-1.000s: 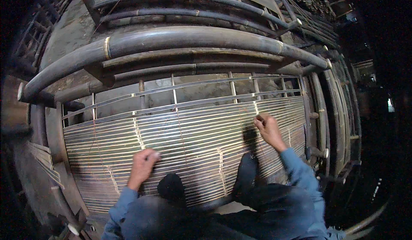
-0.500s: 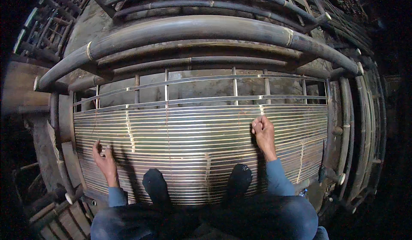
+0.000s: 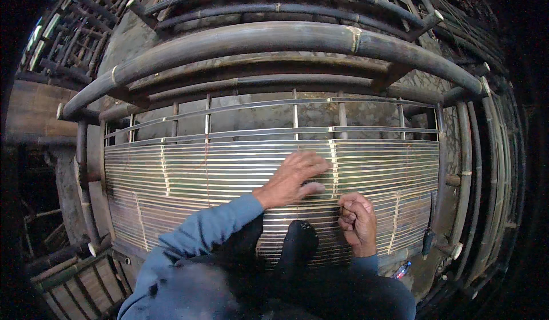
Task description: The person weaves thin bamboo strips together by hand on a wooden frame, threading a long piece of twine through the strips and tying knots to secure them.
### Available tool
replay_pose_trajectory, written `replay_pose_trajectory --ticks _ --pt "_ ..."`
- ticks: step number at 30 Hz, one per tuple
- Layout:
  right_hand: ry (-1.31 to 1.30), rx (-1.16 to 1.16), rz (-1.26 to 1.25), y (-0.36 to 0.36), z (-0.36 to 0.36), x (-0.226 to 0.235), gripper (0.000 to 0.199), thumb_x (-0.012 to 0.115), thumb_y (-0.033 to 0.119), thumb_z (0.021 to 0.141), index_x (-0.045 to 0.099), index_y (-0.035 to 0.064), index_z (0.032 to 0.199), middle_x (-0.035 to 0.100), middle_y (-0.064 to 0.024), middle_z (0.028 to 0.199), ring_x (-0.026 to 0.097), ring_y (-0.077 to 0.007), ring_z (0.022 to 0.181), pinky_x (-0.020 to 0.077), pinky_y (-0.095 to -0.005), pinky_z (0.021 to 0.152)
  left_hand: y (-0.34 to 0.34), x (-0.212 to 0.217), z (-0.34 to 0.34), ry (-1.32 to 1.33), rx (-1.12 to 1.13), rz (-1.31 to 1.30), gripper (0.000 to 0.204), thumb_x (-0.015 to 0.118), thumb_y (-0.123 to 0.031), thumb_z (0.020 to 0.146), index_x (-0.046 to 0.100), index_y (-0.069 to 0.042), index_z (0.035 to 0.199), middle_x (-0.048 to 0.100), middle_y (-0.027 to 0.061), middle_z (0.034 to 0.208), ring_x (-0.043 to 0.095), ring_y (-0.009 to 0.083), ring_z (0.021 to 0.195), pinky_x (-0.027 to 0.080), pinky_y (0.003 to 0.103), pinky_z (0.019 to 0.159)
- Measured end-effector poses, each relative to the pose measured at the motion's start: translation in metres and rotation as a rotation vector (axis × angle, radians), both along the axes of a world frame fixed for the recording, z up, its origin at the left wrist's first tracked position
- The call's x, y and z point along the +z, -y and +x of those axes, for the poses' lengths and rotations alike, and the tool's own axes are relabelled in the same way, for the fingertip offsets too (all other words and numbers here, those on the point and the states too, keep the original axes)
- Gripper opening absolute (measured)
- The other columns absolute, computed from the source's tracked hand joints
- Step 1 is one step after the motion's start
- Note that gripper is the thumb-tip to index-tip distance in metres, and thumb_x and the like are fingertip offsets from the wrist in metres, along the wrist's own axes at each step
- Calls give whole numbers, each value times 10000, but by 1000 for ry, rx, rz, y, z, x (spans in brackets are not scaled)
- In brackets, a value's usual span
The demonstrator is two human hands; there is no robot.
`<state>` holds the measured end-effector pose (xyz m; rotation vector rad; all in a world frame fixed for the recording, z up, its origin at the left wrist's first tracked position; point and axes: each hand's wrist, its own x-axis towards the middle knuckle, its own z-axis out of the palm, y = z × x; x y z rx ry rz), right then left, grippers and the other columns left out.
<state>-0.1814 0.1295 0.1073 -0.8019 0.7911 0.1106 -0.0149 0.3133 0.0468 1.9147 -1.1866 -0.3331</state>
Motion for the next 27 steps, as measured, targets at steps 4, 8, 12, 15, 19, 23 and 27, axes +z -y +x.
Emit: replay_pose_trajectory --ticks 4,8,12,15,19,23,27 --pt "-41 -50 19 1 -26 -13 127 571 73 920 650 -20 954 464 55 629 360 -32 479 298 -211 419 23 -26 -13 -92 -52 -2 310 716 -341 942 662 -71 800 626 113 800 590 327 833 442 454 835" --pt "-103 -120 -41 -5 -32 -6 119 584 82 924 652 -12 949 573 2 715 381 -54 478 311 -221 433 21 -8 -24 -167 23 20 361 718 -347 947 645 -69 728 576 116 667 575 343 719 443 446 789" --pt "-111 -34 -166 18 -36 14 91 646 77 927 649 -9 958 671 -65 835 513 -101 561 413 -257 498 10 -10 -15 -243 20 11 260 744 -308 925 680 -61 873 633 126 822 602 350 853 455 467 818" --pt "144 -216 -307 42 -41 38 98 680 90 935 629 7 924 710 -118 928 622 -192 714 550 -353 724 3 -10 14 -167 210 -141 285 769 -191 890 674 -38 1112 660 168 1038 596 383 1050 465 486 931" --pt "506 -353 -235 50 3 49 171 660 129 977 592 28 856 722 -185 1004 673 -361 1039 486 -539 1071 -21 -31 48 -68 391 196 268 674 -70 900 663 4 1157 677 223 1125 614 408 1112 464 492 1007" --pt "248 293 -654 54 54 35 159 626 100 983 706 -20 1050 750 -204 1086 707 -354 1105 555 -451 964 -11 -47 65 0 351 101 326 600 -12 903 659 32 1221 666 268 1249 608 435 1201 461 488 1069" --pt "385 816 -1121 7 141 -6 288 598 43 958 691 -32 1220 724 -265 1155 709 -371 1108 560 -445 945 -18 -68 67 43 349 54 334 564 -1 915 681 33 1226 670 281 1263 616 445 1210 476 484 1068"
